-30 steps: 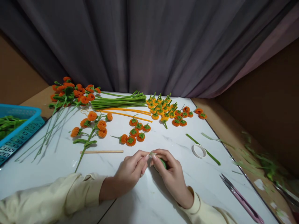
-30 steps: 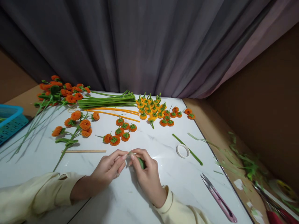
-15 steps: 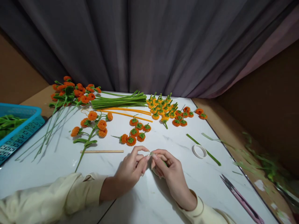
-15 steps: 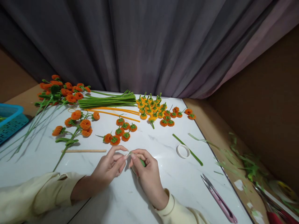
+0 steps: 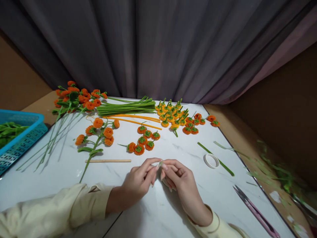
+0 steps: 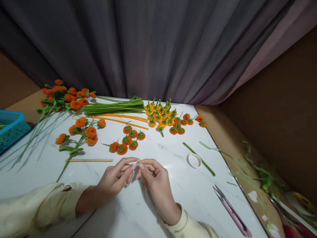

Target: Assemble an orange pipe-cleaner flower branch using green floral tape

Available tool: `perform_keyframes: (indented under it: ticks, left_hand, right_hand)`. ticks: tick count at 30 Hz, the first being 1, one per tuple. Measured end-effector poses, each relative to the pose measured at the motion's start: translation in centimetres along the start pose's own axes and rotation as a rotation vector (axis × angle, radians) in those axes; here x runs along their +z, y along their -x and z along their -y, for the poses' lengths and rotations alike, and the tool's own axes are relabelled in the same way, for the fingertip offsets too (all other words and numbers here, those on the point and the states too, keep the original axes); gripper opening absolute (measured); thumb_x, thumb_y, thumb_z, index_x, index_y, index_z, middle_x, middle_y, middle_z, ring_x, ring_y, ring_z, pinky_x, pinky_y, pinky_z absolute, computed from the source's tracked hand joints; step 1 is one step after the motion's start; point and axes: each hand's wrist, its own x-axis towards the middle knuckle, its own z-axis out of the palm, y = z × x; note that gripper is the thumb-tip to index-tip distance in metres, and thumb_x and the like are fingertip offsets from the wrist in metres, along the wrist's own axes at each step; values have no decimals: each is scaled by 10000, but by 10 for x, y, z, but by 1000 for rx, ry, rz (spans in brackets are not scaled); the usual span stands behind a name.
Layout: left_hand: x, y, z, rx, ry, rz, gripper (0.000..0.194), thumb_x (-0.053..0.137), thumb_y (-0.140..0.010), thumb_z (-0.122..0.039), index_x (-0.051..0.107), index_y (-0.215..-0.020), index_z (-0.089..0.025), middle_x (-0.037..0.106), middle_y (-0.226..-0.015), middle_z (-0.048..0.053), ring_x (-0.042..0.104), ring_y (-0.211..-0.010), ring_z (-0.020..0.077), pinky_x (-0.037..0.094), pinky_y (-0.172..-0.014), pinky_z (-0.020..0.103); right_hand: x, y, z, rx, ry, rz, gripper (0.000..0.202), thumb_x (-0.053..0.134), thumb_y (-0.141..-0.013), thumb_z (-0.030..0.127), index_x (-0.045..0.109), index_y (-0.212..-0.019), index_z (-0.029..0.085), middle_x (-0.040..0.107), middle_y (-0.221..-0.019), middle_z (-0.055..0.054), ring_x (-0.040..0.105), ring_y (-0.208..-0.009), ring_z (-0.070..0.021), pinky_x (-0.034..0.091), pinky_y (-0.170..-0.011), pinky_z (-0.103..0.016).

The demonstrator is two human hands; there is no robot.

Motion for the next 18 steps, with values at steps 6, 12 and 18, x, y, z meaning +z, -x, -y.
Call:
perform_keyframes:
  ticks: [6, 12, 18]
  left_hand:
    - [1, 0, 3, 58, -32, -11, 274, 395, -943, -245, 582, -1129, -171, 509, -552, -56, 466, -487, 74, 393, -495, 163]
    - [-1, -2, 2, 112, -97, -10, 305, 384, -941, -217, 574, -1173, -163, 511, -554, -56, 466, -485, 72, 398, -497, 158]
    - [-2, -2, 2, 175, -180, -31, 322, 381, -936, -209, 609, -1156, -154, 524, -548, -50, 452, -462, 66, 388, -477, 152]
  right_hand:
    - [0, 0, 0, -6, 5, 25, 277, 715, -766, 391, 625, -837, 139, 556, -539, 35, 318, -408, -35, 238, -396, -196]
    - [-5, -3, 1, 19, 41, 65, 286, 695, -787, 385, 579, -921, 162, 567, -559, 42, 332, -395, -45, 271, -401, -204]
    - [-9, -5, 7, 89, 50, 148, 283, 663, -808, 416, 593, -773, 144, 557, -546, 25, 331, -392, -47, 266, -406, -213]
